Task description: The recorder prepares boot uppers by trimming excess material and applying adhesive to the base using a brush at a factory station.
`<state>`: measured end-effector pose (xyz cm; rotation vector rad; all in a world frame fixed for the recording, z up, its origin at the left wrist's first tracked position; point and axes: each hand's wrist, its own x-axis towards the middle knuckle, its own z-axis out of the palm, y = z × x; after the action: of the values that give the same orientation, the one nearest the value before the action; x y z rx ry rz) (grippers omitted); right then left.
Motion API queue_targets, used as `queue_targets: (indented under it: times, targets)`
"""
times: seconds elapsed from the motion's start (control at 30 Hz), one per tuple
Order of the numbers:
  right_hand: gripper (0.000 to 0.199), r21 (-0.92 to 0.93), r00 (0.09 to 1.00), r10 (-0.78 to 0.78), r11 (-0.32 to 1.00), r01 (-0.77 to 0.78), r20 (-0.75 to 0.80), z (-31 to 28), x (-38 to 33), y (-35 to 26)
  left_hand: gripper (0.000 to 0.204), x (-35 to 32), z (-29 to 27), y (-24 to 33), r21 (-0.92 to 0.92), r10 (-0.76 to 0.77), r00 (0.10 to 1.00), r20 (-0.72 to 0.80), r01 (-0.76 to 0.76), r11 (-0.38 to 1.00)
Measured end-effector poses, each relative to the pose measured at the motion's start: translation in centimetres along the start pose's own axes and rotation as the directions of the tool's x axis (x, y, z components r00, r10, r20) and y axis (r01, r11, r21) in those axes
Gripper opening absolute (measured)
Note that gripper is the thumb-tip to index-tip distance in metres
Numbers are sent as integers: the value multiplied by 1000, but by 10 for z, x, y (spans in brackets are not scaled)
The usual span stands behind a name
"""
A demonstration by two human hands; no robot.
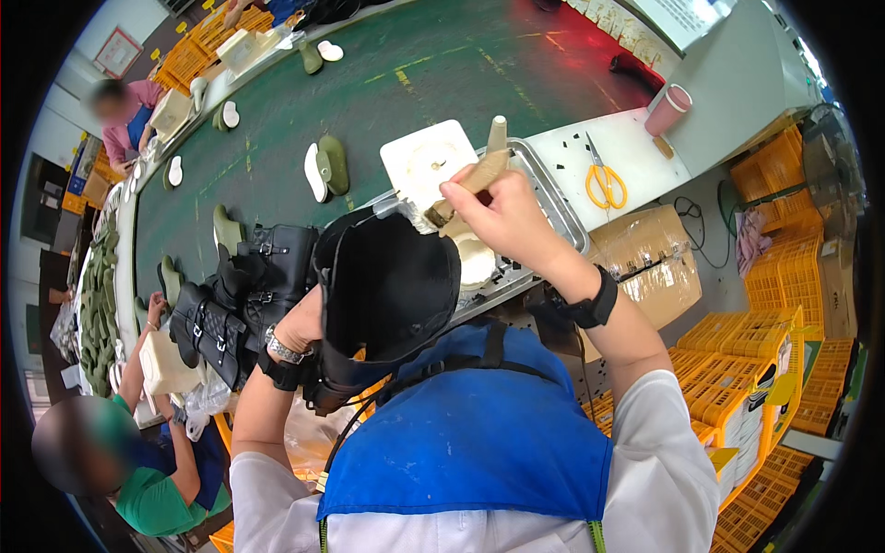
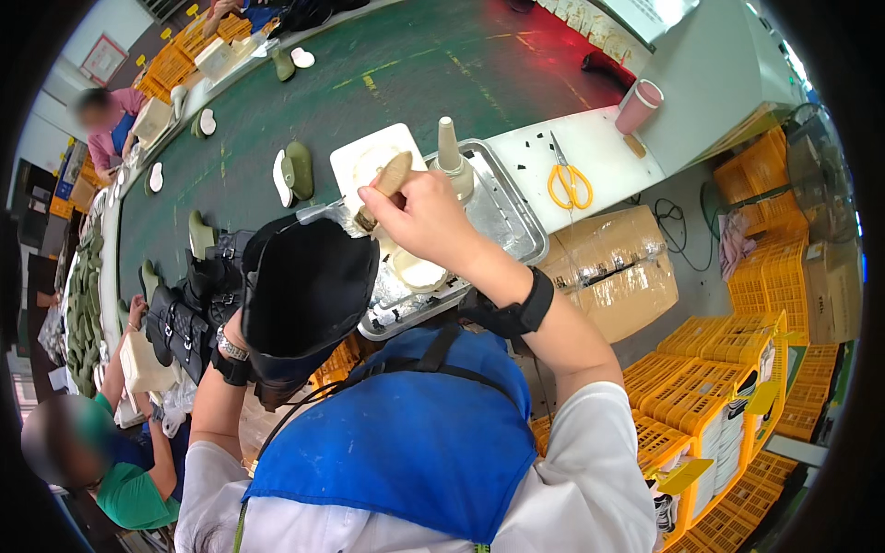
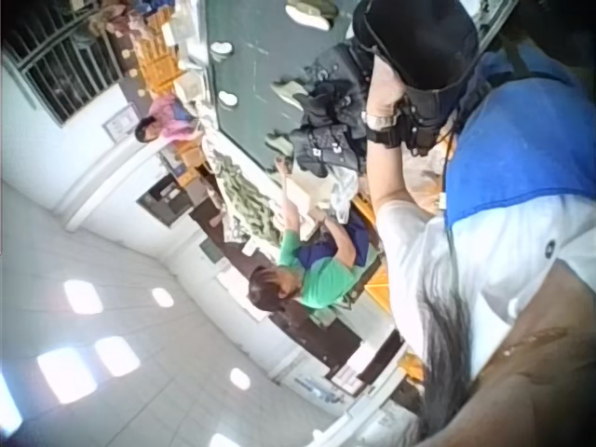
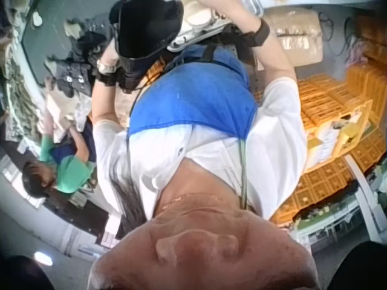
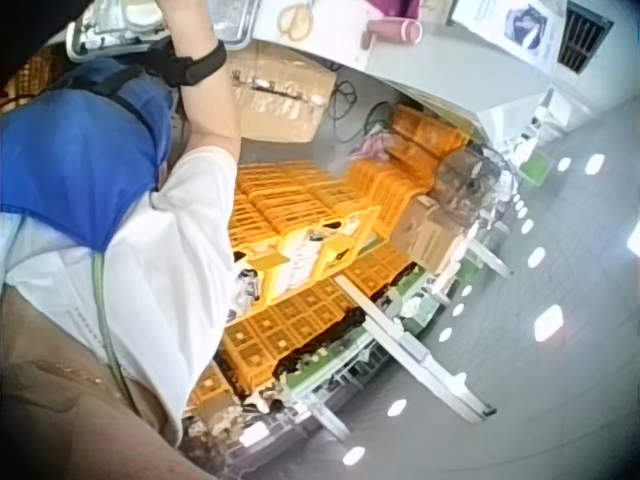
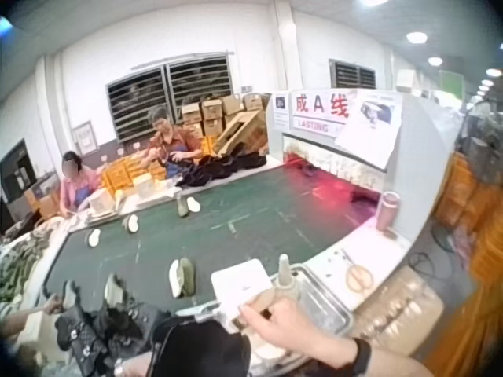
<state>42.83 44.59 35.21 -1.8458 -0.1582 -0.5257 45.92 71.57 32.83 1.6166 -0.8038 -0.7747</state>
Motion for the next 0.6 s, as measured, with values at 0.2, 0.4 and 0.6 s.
queue_targets:
  times: [0.2, 0.4, 0.6]
  targets:
    - [36, -207, 986, 105, 975, -78, 126, 1, 12, 11, 104, 15, 16, 22, -112, -130, 991, -43, 124, 986]
    - [35, -150, 975, 176, 977, -155, 139, -9, 25, 7, 111, 19, 28, 24, -184, -71, 995, -68, 57, 981]
    - [31, 42, 913, 342, 932, -359, 222, -33, 22, -16, 112, 16, 23, 18, -25, 14, 990, -140, -18, 1000]
